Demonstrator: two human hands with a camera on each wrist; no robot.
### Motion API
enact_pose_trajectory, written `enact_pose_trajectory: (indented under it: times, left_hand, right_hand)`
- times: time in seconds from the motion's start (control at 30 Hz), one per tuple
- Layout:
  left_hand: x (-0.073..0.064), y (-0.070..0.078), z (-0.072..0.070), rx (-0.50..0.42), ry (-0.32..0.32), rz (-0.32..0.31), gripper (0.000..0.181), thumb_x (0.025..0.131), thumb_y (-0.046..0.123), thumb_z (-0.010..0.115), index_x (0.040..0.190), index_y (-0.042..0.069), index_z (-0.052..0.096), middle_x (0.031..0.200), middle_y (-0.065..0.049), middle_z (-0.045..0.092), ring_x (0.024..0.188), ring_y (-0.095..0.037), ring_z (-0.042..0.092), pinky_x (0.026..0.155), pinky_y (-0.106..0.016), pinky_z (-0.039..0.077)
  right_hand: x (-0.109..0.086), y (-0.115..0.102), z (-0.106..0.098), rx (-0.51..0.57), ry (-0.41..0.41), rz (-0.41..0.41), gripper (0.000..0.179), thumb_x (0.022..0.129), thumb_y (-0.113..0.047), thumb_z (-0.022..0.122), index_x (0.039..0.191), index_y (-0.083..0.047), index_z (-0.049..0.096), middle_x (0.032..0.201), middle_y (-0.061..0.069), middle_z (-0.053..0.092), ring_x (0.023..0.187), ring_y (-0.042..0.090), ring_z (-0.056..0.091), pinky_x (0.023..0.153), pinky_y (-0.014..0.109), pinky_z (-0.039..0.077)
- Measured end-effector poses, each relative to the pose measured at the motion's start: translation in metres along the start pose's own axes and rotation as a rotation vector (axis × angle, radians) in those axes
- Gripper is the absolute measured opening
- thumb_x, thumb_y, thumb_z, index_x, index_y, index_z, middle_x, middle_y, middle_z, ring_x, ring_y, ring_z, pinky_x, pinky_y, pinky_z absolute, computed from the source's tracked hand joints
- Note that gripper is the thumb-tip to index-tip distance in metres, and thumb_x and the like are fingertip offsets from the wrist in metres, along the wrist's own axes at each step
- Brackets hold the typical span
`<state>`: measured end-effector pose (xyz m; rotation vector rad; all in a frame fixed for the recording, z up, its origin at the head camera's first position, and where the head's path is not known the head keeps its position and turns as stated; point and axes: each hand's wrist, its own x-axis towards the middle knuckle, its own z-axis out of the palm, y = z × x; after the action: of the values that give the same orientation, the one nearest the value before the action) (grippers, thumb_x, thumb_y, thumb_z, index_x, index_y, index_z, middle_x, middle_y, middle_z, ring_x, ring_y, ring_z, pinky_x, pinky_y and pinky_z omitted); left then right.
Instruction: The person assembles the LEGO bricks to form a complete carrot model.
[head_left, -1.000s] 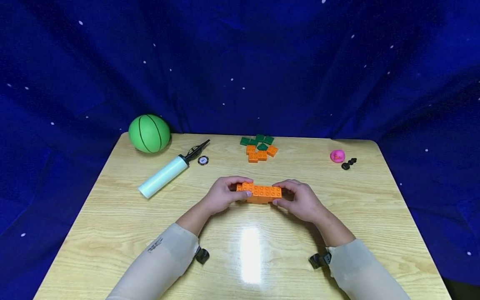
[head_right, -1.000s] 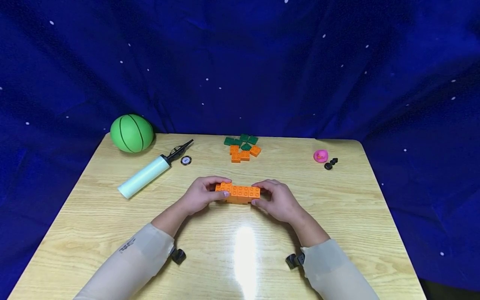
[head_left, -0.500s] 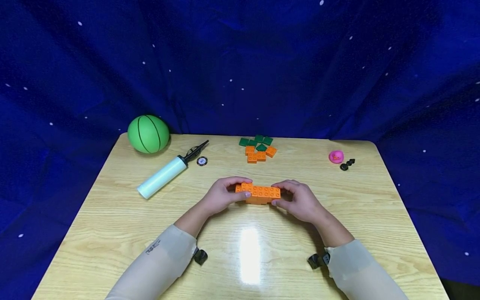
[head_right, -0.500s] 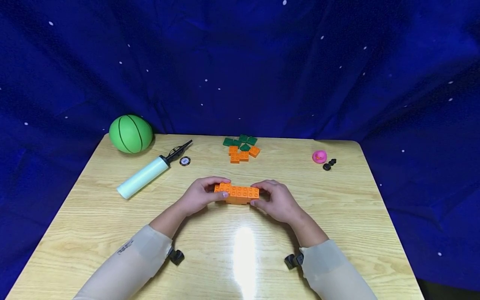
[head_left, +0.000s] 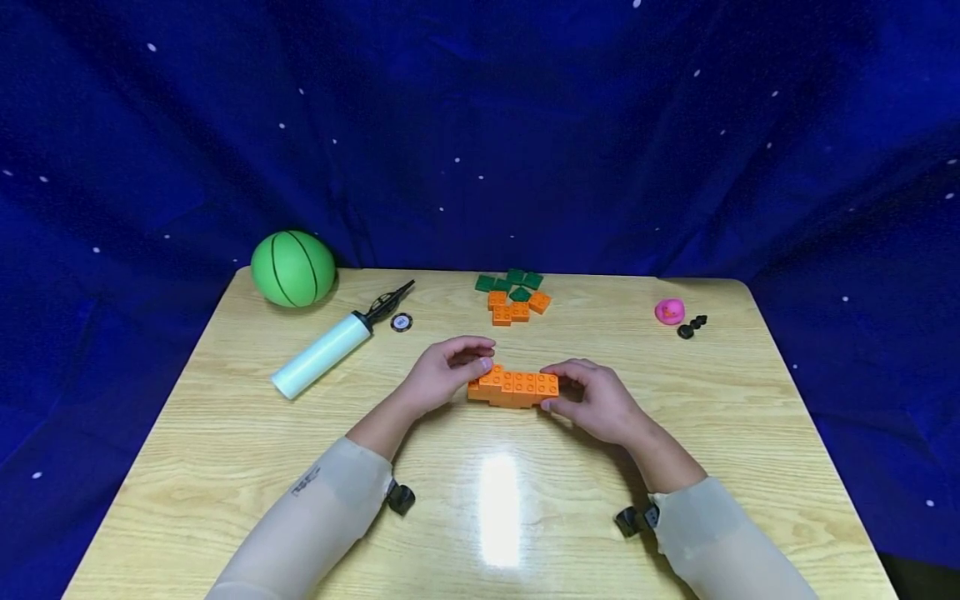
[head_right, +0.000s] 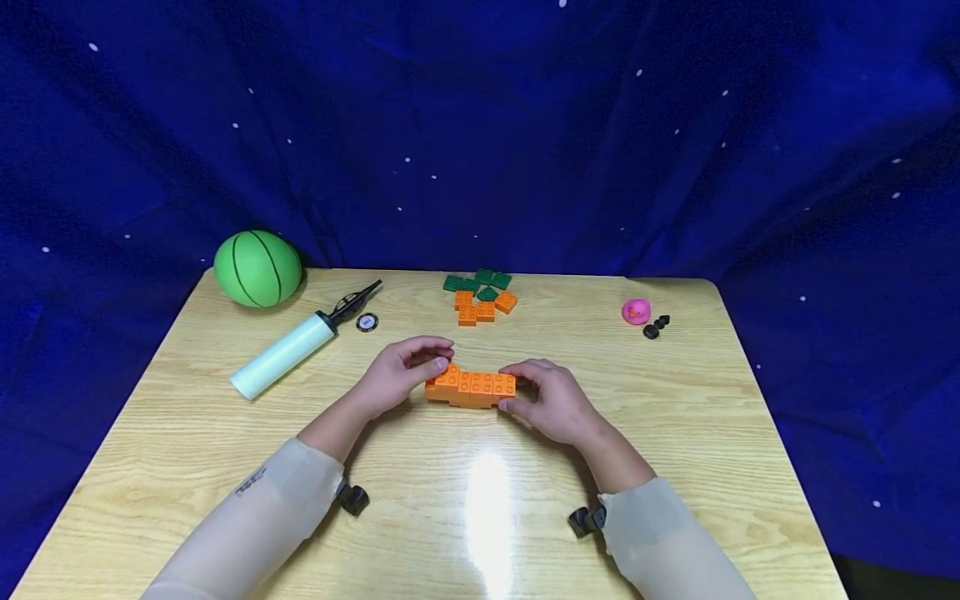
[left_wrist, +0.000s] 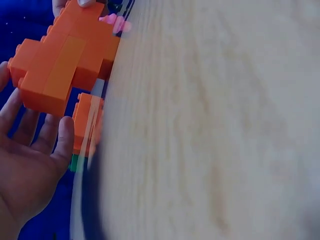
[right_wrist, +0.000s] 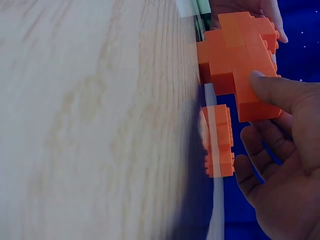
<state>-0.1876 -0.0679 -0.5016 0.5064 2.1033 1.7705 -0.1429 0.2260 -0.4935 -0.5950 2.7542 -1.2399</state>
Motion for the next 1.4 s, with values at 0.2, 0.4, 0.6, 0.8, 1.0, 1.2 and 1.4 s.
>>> enact_pose_trajectory:
  times: [0.2, 0.4, 0.6, 0.8, 1.0, 1.2, 1.4]
  left_hand:
    - [0.008, -0.002, -0.004, -0.028, 0.043, -0.007, 0.044, 0.103, 0.025, 0.068, 0.139, 0.0, 0.061, 0.132, -0.018, 0.066, 0.114, -0.024, 0.066, 0.094, -0.035, 0.056]
    - [0.021, -0.009, -0.008, 0.024, 0.141, -0.034, 0.041, 0.101, 0.025, 0.071, 0.135, 0.003, 0.065, 0.121, -0.007, 0.071, 0.109, -0.022, 0.067, 0.094, -0.038, 0.055]
    - [0.032, -0.018, -0.013, 0.09, 0.205, -0.056, 0.039, 0.098, 0.022, 0.075, 0.132, 0.005, 0.068, 0.115, -0.004, 0.071, 0.106, -0.021, 0.066, 0.095, -0.039, 0.054]
    - [0.039, -0.017, -0.015, 0.175, 0.232, -0.039, 0.039, 0.097, 0.023, 0.075, 0.13, 0.005, 0.07, 0.112, -0.005, 0.071, 0.104, -0.021, 0.066, 0.094, -0.041, 0.054]
    - [0.052, -0.016, -0.014, 0.218, 0.232, -0.035, 0.037, 0.097, 0.022, 0.076, 0.13, 0.007, 0.07, 0.118, -0.007, 0.069, 0.106, -0.021, 0.064, 0.094, -0.041, 0.053]
    - [0.063, -0.017, -0.015, 0.253, 0.23, -0.047, 0.039, 0.095, 0.022, 0.078, 0.131, 0.009, 0.07, 0.125, -0.01, 0.066, 0.109, -0.023, 0.062, 0.096, -0.041, 0.052]
    - [0.071, -0.018, -0.015, 0.307, 0.228, -0.064, 0.039, 0.094, 0.022, 0.079, 0.131, 0.011, 0.07, 0.124, -0.006, 0.064, 0.112, -0.022, 0.06, 0.098, -0.039, 0.051]
  right_hand:
    - [-0.001, 0.0, 0.001, -0.004, 0.001, 0.0, 0.039, 0.088, -0.018, 0.085, 0.125, -0.013, 0.073, 0.121, 0.0, 0.071, 0.109, 0.018, 0.065, 0.093, 0.043, 0.054]
    - [-0.003, 0.001, 0.003, -0.008, 0.005, 0.009, 0.04, 0.088, -0.018, 0.086, 0.125, -0.014, 0.073, 0.121, -0.001, 0.071, 0.109, 0.018, 0.065, 0.092, 0.043, 0.054]
    - [-0.004, 0.003, 0.004, -0.002, 0.004, 0.016, 0.041, 0.088, -0.018, 0.085, 0.126, -0.014, 0.072, 0.122, -0.001, 0.071, 0.109, 0.019, 0.065, 0.092, 0.043, 0.053]
    - [-0.004, 0.004, 0.004, -0.008, 0.005, 0.009, 0.041, 0.088, -0.018, 0.085, 0.126, -0.014, 0.072, 0.121, 0.0, 0.071, 0.104, 0.022, 0.064, 0.087, 0.042, 0.053]
    - [-0.001, 0.004, 0.003, -0.015, 0.017, -0.012, 0.042, 0.088, -0.019, 0.085, 0.127, -0.013, 0.072, 0.12, 0.001, 0.071, 0.101, 0.022, 0.064, 0.085, 0.042, 0.053]
    - [0.002, 0.004, 0.002, -0.021, 0.01, 0.006, 0.042, 0.088, -0.019, 0.085, 0.127, -0.013, 0.072, 0.121, 0.001, 0.071, 0.104, 0.022, 0.065, 0.087, 0.043, 0.054]
    - [0.003, 0.003, 0.002, -0.019, 0.002, 0.002, 0.041, 0.088, -0.018, 0.085, 0.127, -0.014, 0.072, 0.12, 0.0, 0.071, 0.103, 0.019, 0.064, 0.086, 0.042, 0.053]
